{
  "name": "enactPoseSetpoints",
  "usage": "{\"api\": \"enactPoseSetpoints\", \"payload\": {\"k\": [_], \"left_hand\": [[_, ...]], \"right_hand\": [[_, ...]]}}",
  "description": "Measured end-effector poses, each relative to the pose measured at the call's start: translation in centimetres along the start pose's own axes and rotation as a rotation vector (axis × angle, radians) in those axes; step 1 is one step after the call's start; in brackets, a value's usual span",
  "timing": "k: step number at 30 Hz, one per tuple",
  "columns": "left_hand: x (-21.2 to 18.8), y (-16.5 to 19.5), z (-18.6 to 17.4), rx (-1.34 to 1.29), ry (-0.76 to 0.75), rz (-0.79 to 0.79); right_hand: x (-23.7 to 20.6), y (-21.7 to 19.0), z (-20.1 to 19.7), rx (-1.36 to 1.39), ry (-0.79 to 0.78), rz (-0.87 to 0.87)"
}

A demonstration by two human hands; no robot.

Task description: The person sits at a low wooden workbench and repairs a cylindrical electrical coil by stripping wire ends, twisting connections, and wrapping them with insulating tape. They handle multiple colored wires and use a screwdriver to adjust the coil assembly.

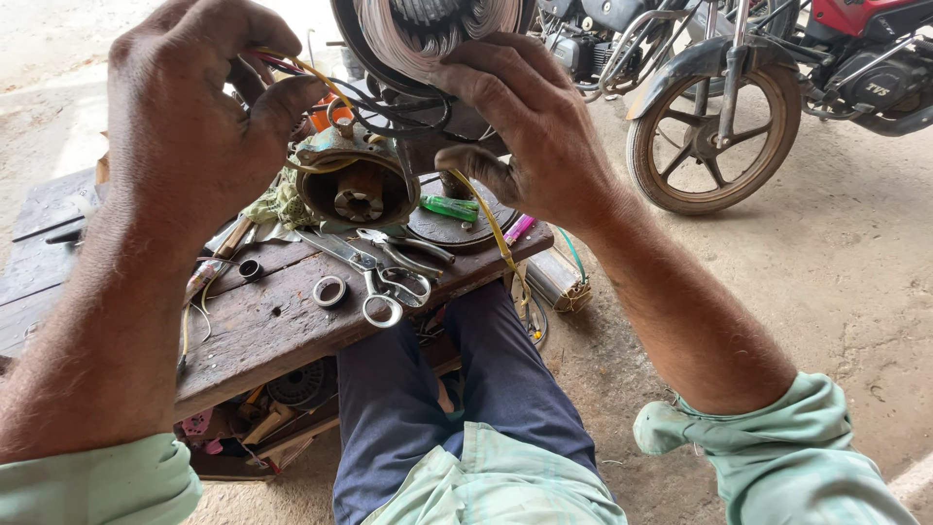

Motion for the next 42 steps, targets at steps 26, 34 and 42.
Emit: {"api": "enactPoseSetpoints", "payload": {"k": [26, 34, 42], "left_hand": [[-0.1, 0.8, -0.2, 0.216, -0.033, 0.102], [-4.2, 3.8, 3.0, 0.387, -0.444, -0.143], [-9.7, 10.6, 6.6, 0.043, -0.189, -0.382]], "right_hand": [[-2.1, 5.7, -3.7, 0.114, 0.116, 0.268], [-4.1, 4.4, -1.9, 0.27, 0.008, 0.371], [-7.5, 1.6, 0.2, 0.525, -0.059, 0.909]]}}
Point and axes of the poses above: each hand's wrist, its own x-axis towards the middle knuckle, its own z-axis out of the palm, y = z × x, the point moved 6 cm from there along x, towards the middle knuckle, and after that the axes turned 6 degrees about z, right-handed, at the moved point
